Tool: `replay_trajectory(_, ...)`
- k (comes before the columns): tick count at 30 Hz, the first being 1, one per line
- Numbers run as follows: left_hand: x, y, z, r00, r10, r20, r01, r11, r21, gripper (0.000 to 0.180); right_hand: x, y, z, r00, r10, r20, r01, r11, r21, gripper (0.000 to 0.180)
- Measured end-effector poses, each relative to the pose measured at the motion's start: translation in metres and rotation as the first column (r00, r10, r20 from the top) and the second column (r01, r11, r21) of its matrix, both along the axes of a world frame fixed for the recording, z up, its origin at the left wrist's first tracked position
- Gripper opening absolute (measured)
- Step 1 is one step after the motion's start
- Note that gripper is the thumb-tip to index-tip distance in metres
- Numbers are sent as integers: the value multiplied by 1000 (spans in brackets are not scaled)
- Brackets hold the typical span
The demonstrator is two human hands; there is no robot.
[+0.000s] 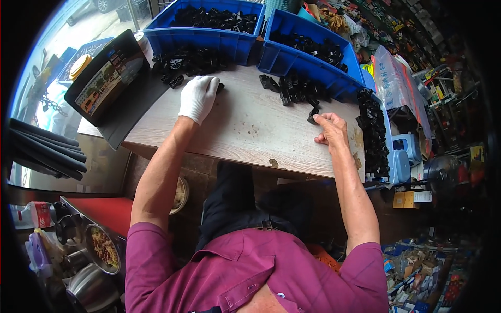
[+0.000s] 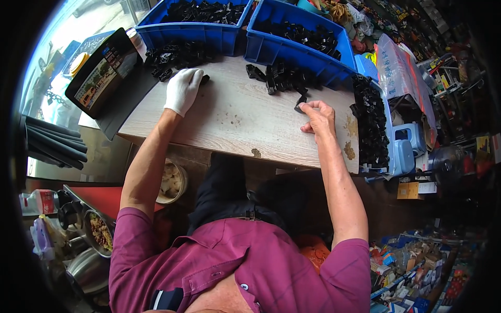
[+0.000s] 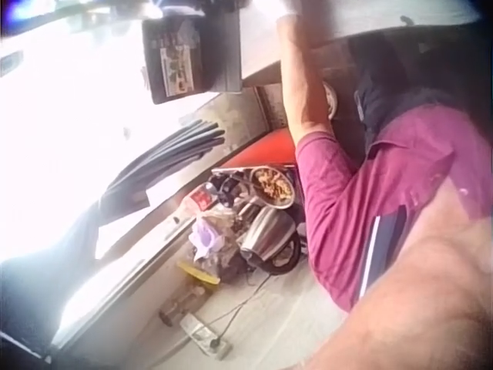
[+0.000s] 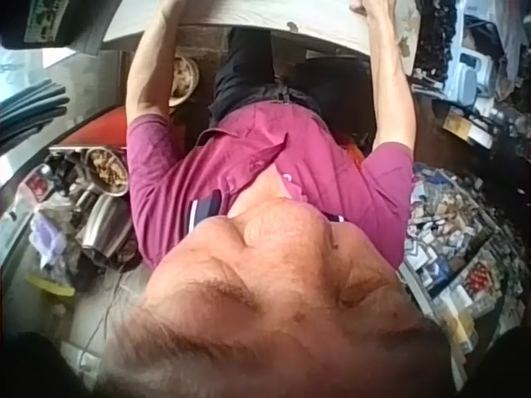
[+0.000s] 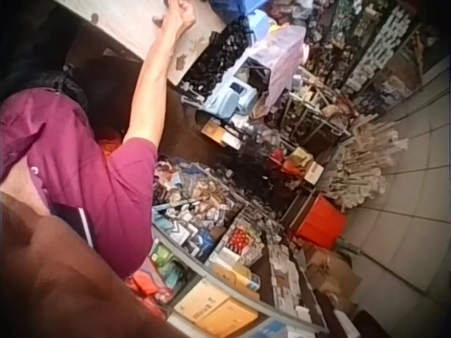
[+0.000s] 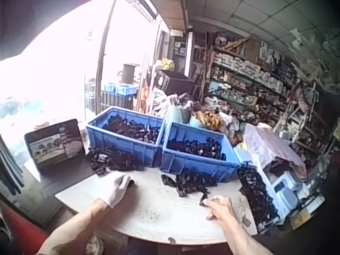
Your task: Assembling small black plastic components by hand at a workbench.
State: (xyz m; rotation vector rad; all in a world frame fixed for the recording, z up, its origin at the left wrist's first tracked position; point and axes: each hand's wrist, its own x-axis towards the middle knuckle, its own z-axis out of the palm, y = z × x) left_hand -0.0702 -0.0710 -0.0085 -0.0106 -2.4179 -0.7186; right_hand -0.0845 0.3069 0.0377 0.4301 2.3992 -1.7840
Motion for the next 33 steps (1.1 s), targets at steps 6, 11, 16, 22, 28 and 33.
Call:
replay_trajectory(6,14,-18,-1,992,51,-118,-13,953,303,26,10,3,1,1000,-3,-1,3,999,-54,27)
replay_trajectory(11,21,5,1,985,-32,-170,18,996,-84,23,7,-3,1,999,-25,24,25,1000,-3,35)
replay_trajectory(16,20,10,-1,992,-73,-104,48,973,-227,12,8,-17,5,1000,11,-20,-12,1000,-4,59)
replay_trajectory(22,33,28,0,978,-164,-126,157,986,-64,17,3,-11,7,990,132,-43,-132,991,3,61)
replay_trajectory(28,45,60,10,967,-251,-54,256,958,130,21,-4,-21,9,982,184,32,-187,968,169,51)
replay_trajectory(33,49,77,15,943,-331,-37,333,925,184,22,-6,-24,5,977,213,28,-212,938,275,40)
